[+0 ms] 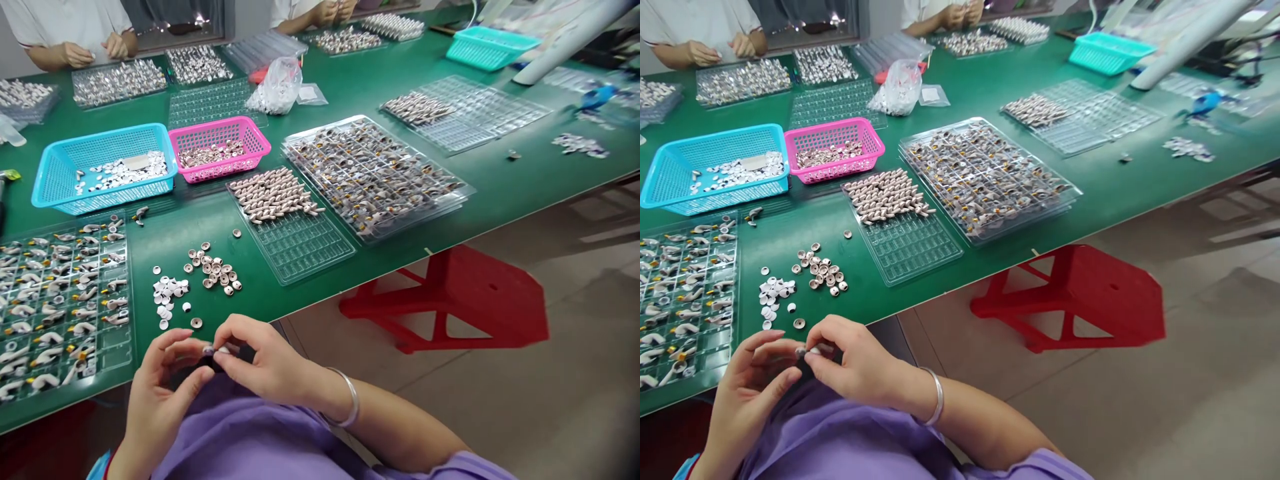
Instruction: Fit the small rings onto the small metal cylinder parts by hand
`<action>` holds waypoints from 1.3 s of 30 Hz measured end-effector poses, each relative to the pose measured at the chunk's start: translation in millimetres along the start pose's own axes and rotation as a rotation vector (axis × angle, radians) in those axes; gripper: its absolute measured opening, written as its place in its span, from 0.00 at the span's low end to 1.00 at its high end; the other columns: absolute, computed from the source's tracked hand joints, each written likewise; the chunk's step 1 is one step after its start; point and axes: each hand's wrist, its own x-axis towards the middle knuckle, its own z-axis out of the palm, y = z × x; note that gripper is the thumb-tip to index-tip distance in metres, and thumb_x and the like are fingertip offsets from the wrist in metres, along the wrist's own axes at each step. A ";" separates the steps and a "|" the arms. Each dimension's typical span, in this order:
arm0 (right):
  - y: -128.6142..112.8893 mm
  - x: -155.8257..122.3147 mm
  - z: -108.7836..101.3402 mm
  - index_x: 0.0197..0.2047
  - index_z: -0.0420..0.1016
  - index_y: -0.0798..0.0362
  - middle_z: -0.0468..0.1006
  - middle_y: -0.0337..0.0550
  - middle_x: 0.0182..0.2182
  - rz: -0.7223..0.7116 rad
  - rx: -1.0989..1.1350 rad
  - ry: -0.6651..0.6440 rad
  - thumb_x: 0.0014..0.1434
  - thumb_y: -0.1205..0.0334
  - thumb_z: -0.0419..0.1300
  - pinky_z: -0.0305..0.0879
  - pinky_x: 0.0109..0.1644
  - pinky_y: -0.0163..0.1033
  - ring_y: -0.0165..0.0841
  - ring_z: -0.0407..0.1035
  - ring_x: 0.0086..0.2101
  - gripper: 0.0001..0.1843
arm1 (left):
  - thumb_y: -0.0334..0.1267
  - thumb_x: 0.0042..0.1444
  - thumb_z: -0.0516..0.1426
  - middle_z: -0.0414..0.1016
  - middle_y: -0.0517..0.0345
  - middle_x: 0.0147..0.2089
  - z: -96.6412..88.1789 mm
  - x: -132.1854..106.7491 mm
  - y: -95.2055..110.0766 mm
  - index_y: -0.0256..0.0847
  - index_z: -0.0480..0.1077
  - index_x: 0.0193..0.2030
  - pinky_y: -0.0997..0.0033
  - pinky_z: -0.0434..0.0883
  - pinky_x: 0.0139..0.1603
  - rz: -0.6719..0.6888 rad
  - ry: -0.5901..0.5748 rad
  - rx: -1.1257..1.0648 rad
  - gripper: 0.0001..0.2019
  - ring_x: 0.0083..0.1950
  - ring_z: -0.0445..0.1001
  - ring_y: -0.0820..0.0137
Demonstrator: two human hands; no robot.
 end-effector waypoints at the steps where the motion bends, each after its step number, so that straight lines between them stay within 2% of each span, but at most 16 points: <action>1: 0.5 0.7 -2.9 0.34 0.69 0.53 0.67 0.36 0.28 0.011 -0.001 0.009 0.59 0.66 0.58 0.61 0.34 0.33 0.28 0.62 0.29 0.01 | 0.40 0.55 0.65 0.81 0.56 0.39 -3.6 4.4 -0.7 0.46 0.72 0.48 0.71 0.78 0.37 0.067 0.005 0.119 0.14 0.37 0.80 0.67; 3: 1.4 2.8 -7.7 0.34 0.69 0.53 0.67 0.36 0.28 0.029 -0.001 0.020 0.59 0.66 0.57 0.60 0.33 0.33 0.28 0.61 0.28 0.02 | 0.40 0.56 0.63 0.78 0.56 0.41 -10.0 14.6 -2.5 0.47 0.77 0.45 0.73 0.75 0.32 0.222 0.064 0.400 0.09 0.33 0.77 0.70; 5: 2.4 5.4 -10.8 0.34 0.68 0.53 0.67 0.36 0.28 0.036 -0.011 0.024 0.59 0.66 0.57 0.59 0.34 0.33 0.28 0.60 0.29 0.02 | 0.40 0.59 0.60 0.76 0.55 0.40 -13.7 24.9 -4.8 0.47 0.79 0.44 0.71 0.73 0.32 0.359 0.087 0.632 0.08 0.33 0.74 0.69; 7: 3.5 7.9 -12.2 0.33 0.68 0.53 0.66 0.35 0.27 0.034 -0.018 0.027 0.59 0.67 0.57 0.58 0.33 0.33 0.28 0.59 0.28 0.02 | 0.40 0.61 0.58 0.75 0.54 0.38 -13.7 33.2 -7.6 0.47 0.79 0.46 0.67 0.71 0.35 0.445 0.053 0.760 0.10 0.34 0.72 0.67; 9: 4.4 9.6 -12.5 0.33 0.68 0.53 0.64 0.34 0.26 0.028 -0.024 0.029 0.58 0.68 0.57 0.57 0.32 0.33 0.27 0.58 0.27 0.02 | 0.38 0.62 0.57 0.74 0.54 0.37 -11.3 38.6 -10.6 0.46 0.79 0.46 0.65 0.70 0.36 0.474 0.011 0.801 0.10 0.33 0.71 0.66; 14: 4.9 11.0 -12.6 0.32 0.69 0.54 0.65 0.34 0.26 0.054 -0.032 0.031 0.57 0.70 0.57 0.56 0.32 0.33 0.27 0.57 0.27 0.03 | 0.37 0.63 0.56 0.76 0.54 0.37 -6.8 40.5 -15.3 0.46 0.80 0.40 0.66 0.71 0.37 0.471 -0.006 0.770 0.10 0.35 0.74 0.65; 19: 3.3 10.9 -11.4 0.32 0.68 0.53 0.65 0.34 0.26 0.064 -0.007 0.027 0.58 0.68 0.58 0.56 0.32 0.33 0.27 0.57 0.27 0.03 | 0.34 0.62 0.57 0.83 0.56 0.41 -6.2 27.2 -8.1 0.46 0.79 0.42 0.69 0.77 0.41 0.477 -0.002 0.649 0.08 0.39 0.81 0.66; 22: 0.7 10.4 -9.3 0.31 0.67 0.53 0.64 0.34 0.26 0.045 0.021 0.025 0.57 0.66 0.59 0.56 0.31 0.33 0.26 0.57 0.26 0.04 | 0.33 0.58 0.62 0.84 0.58 0.39 -2.1 15.7 -1.9 0.46 0.79 0.40 0.72 0.79 0.40 0.351 0.030 0.451 0.06 0.37 0.83 0.67; 25: -2.3 9.5 -6.4 0.30 0.66 0.53 0.64 0.33 0.25 0.065 0.076 0.013 0.56 0.66 0.59 0.55 0.29 0.32 0.26 0.57 0.25 0.05 | 0.35 0.53 0.65 0.84 0.60 0.37 2.6 7.9 1.5 0.46 0.79 0.41 0.75 0.80 0.37 0.212 0.057 0.287 0.08 0.33 0.82 0.69; 28: -4.1 8.8 -3.3 0.30 0.67 0.53 0.63 0.31 0.23 0.118 0.141 -0.022 0.55 0.66 0.59 0.53 0.27 0.31 0.24 0.55 0.23 0.04 | 0.35 0.51 0.67 0.84 0.60 0.36 4.9 5.6 3.0 0.46 0.80 0.40 0.77 0.80 0.35 0.156 0.044 0.193 0.08 0.32 0.82 0.69; 31: -5.0 8.6 -1.2 0.29 0.66 0.53 0.60 0.30 0.21 0.157 0.176 -0.043 0.55 0.66 0.59 0.51 0.25 0.30 0.24 0.53 0.22 0.05 | 0.35 0.51 0.66 0.83 0.60 0.34 4.8 6.1 4.3 0.46 0.80 0.37 0.77 0.79 0.33 0.127 0.022 0.183 0.06 0.32 0.82 0.69; 34: -6.2 8.6 -0.6 0.29 0.67 0.53 0.62 0.31 0.22 0.147 0.106 -0.030 0.55 0.67 0.59 0.52 0.26 0.30 0.24 0.54 0.23 0.04 | 0.35 0.51 0.66 0.83 0.60 0.32 4.7 6.7 5.4 0.45 0.80 0.37 0.76 0.79 0.32 0.111 0.017 0.204 0.05 0.30 0.81 0.69; 39: -9.1 9.2 -1.3 0.29 0.67 0.53 0.64 0.32 0.22 0.132 -0.003 -0.050 0.54 0.70 0.59 0.53 0.27 0.30 0.25 0.56 0.24 0.04 | 0.34 0.51 0.65 0.83 0.60 0.30 6.4 7.1 8.3 0.44 0.80 0.35 0.76 0.78 0.30 0.178 0.037 0.262 0.04 0.28 0.81 0.70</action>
